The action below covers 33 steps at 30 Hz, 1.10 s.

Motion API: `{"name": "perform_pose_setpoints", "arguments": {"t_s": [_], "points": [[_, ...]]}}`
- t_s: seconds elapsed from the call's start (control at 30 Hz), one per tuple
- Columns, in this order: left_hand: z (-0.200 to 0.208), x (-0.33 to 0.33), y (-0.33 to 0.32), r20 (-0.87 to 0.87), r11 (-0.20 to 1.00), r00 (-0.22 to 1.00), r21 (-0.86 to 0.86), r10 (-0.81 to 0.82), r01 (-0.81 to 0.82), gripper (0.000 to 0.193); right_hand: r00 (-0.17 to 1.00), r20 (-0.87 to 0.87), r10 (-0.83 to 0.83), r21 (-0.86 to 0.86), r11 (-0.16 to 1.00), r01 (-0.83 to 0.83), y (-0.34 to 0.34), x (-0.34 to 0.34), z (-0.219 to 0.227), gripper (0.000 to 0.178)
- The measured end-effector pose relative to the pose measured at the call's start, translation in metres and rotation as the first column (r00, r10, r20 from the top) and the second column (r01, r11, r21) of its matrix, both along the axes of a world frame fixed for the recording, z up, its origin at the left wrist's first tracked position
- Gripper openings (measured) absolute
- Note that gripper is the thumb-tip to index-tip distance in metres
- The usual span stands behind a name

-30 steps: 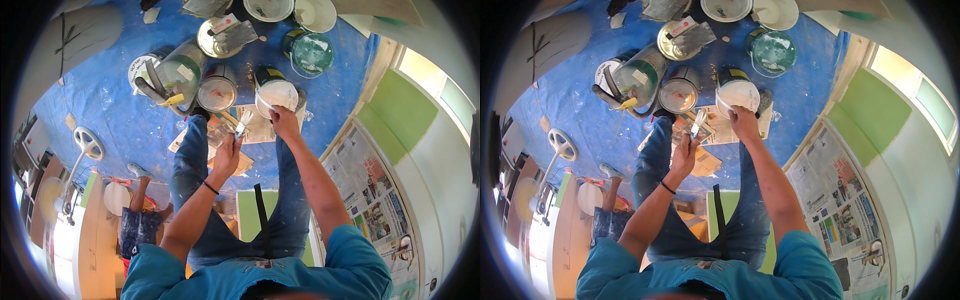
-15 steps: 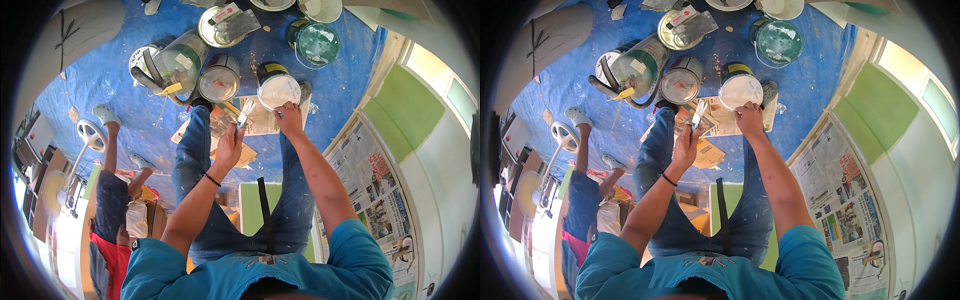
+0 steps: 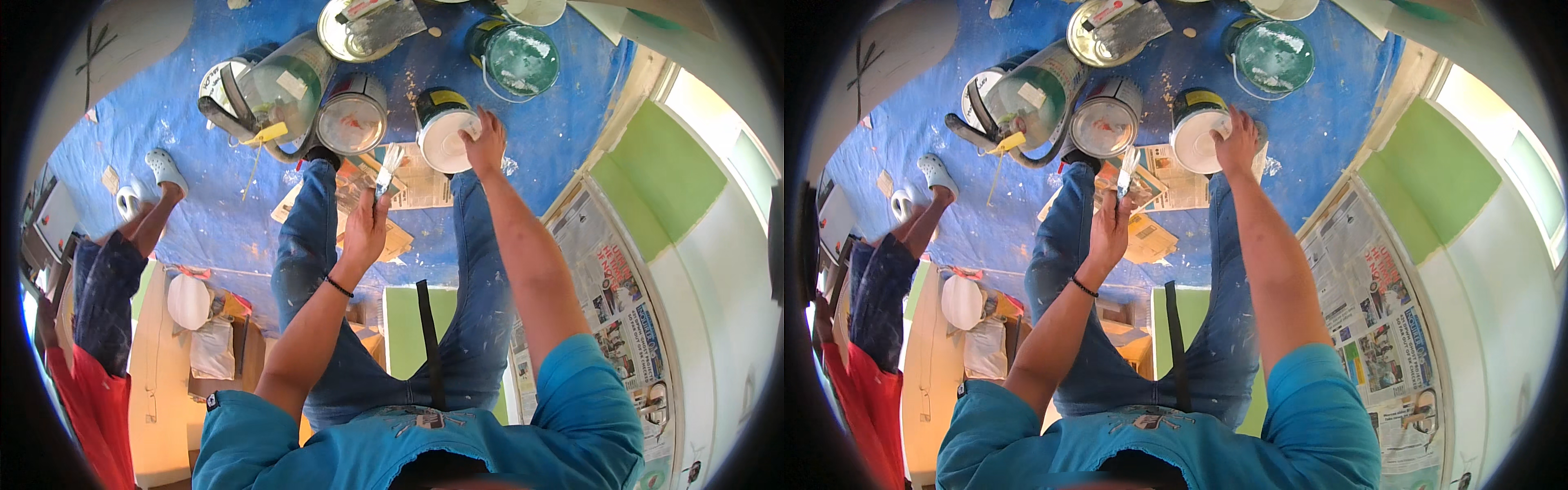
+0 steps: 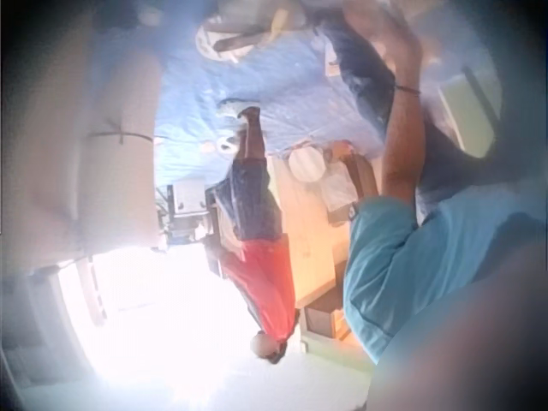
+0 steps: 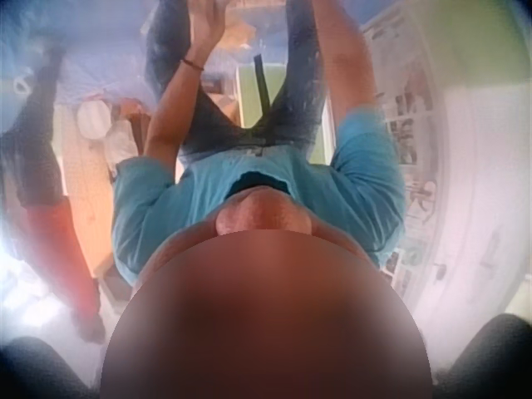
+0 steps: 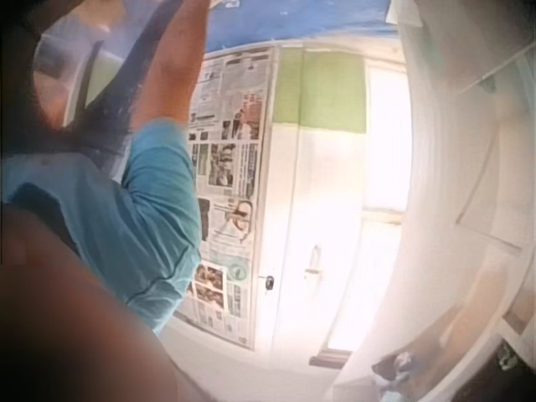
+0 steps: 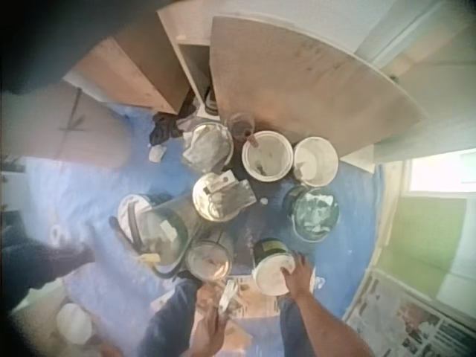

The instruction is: The person sits on the floor and uses a paintbrush to transfer white paint from a small container into a larger bucket. They then walk to a bathroom, wash the brush and hands at the sink, and return to the room to wipe a wooden cabinet with an orange cloth.

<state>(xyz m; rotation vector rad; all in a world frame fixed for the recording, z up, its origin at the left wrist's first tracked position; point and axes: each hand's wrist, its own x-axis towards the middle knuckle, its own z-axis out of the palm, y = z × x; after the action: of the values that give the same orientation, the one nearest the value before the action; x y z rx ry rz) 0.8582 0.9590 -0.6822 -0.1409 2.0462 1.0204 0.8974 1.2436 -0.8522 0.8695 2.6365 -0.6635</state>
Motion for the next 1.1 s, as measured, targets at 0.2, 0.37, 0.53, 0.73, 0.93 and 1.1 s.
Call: {"name": "perform_pose_setpoints", "arguments": {"t_s": [0.2, 0.37, 0.53, 0.73, 0.93, 1.1], "points": [[0.000, -0.006, -0.002, -0.010, 0.997, 0.997, -0.015, 0.075, -0.075, 0.029, 0.994, 0.058, 0.088, -0.268, 0.961, -0.070, 0.027, -0.014, -0.021, 0.044], [0.002, -0.009, -0.001, 0.035, 0.990, 0.992, -0.065, 0.124, -0.122, 0.029, 0.992, 0.067, 0.102, -0.273, 0.959, -0.080, 0.030, -0.017, -0.017, 0.036], [0.001, -0.011, -0.001, 0.010, 0.986, 0.986, -0.020, 0.166, -0.166, 0.029, 0.992, 0.061, 0.113, -0.274, 0.957, -0.092, 0.030, -0.019, -0.017, 0.033], [0.001, -0.015, -0.004, 0.051, 0.984, 0.983, -0.045, 0.174, -0.171, 0.030, 0.993, 0.044, 0.108, -0.363, 0.928, -0.085, 0.039, -0.015, -0.012, 0.033], [0.001, -0.018, -0.003, 0.070, 0.985, 0.982, -0.026, 0.175, -0.173, 0.030, 0.988, 0.119, 0.102, -0.387, 0.921, -0.049, 0.059, 0.002, -0.003, 0.032], [-0.002, -0.015, -0.002, 0.044, 0.986, 0.985, -0.030, 0.167, -0.165, 0.028, 0.996, 0.082, 0.023, -0.436, 0.900, 0.015, 0.067, 0.013, -0.001, 0.031]]}}
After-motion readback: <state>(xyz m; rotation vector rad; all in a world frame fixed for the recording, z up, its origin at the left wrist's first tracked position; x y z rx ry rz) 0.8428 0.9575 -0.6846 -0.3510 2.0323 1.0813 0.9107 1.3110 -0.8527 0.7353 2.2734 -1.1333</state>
